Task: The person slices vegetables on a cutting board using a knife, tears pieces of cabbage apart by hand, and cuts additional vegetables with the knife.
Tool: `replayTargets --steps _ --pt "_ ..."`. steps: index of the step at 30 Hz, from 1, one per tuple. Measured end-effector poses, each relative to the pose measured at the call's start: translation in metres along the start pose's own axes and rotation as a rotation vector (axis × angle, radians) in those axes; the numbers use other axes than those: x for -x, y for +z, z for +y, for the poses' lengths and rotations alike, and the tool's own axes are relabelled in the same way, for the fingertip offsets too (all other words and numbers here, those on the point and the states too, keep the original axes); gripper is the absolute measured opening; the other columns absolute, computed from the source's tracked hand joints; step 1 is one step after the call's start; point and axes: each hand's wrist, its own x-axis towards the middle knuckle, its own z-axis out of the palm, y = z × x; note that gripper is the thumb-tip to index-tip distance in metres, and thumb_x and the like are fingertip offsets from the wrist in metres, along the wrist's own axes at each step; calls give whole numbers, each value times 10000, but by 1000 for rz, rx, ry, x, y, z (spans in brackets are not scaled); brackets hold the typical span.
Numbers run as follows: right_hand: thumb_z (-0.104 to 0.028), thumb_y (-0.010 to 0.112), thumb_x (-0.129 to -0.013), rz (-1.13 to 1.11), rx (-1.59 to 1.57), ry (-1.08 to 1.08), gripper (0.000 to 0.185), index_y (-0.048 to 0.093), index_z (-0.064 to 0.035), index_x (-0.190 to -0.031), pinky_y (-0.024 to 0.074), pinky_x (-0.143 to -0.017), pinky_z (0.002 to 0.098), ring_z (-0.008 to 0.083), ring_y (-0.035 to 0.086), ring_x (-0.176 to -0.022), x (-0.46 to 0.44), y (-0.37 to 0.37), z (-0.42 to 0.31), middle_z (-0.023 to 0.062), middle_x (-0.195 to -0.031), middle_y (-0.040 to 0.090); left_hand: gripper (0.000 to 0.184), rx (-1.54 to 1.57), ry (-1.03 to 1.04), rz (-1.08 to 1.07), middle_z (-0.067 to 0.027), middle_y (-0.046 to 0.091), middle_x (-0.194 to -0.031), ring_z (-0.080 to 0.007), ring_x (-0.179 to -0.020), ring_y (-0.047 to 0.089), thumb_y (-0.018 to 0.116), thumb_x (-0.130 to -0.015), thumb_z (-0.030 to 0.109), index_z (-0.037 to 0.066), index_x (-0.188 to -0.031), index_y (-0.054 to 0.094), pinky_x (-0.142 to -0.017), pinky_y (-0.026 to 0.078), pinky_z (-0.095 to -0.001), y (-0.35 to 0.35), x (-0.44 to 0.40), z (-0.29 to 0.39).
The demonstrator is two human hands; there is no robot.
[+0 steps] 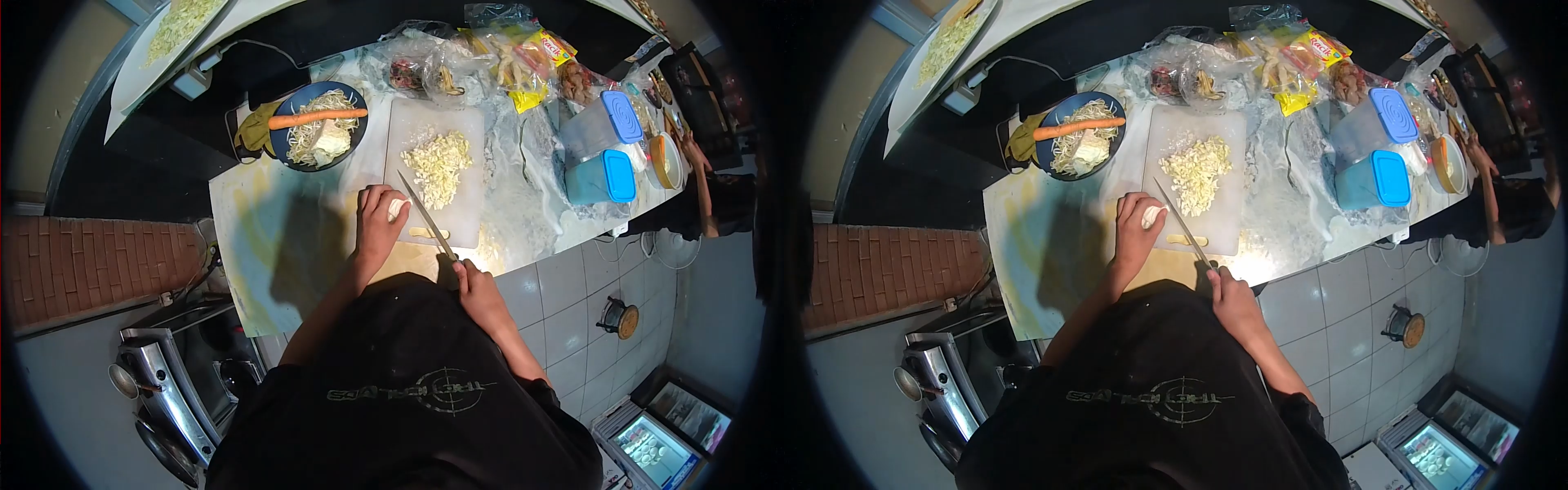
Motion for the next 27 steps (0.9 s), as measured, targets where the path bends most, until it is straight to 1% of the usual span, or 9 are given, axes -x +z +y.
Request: replayTargets --steps 2,4,11,16,20,23,27 --pt "-319 414 -1059 -11 2 3 388 535 27 -935 462 -632 599 537 588 -712 0 2 -1 313 -673 596 146 1 -1 -2 -80 575 -952 -285 -940 542 759 -774 47 63 -891 673 -817 453 -386 -1 0 -1" --pt "-317 413 -1067 6 -29 20 403 561 44 -962 420 -616 538 530 543 -704 1 2 -2 314 -688 567 143 -14 17 -5 -77 574 -945 -283 -937 541 758 -775 47 63 -890 674 -812 452 -382 0 1 -2" --pt "-310 425 -1063 -14 -8 40 400 559 53 -958 424 -608 535 526 554 -695 -2 4 -3 314 -689 571 138 -15 23 -7 -68 580 -935 -278 -935 539 763 -776 54 69 -886 682 -808 450 -380 0 0 -1" --pt "-305 426 -1061 -4 25 -1 390 556 44 -948 432 -614 560 520 579 -709 -6 7 3 313 -701 584 118 -1 23 -1 -62 597 -919 -273 -923 543 757 -779 43 69 -875 694 -802 447 -378 0 0 -2" --pt "-302 424 -1060 14 91 27 379 550 40 -956 440 -617 570 518 587 -714 -9 8 -4 309 -709 594 115 -12 25 1 -61 599 -911 -271 -916 544 757 -779 42 67 -874 698 -801 446 -378 -1 -2 2" --pt "-309 427 -1059 17 119 4 376 545 35 -962 447 -614 568 517 589 -700 -12 12 1 306 -703 595 113 -17 17 -7 -62 597 -925 -266 -919 541 756 -785 47 63 -882 699 -802 447 -377 -1 0 -1" --pt "-327 417 -1063 5 68 10 398 546 35 -961 436 -614 567 523 579 -705 -5 1 5 307 -683 583 95 -4 21 -16 -65 595 -951 -267 -935 542 749 -803 55 62 -884 700 -809 450 -382 -3 0 1"
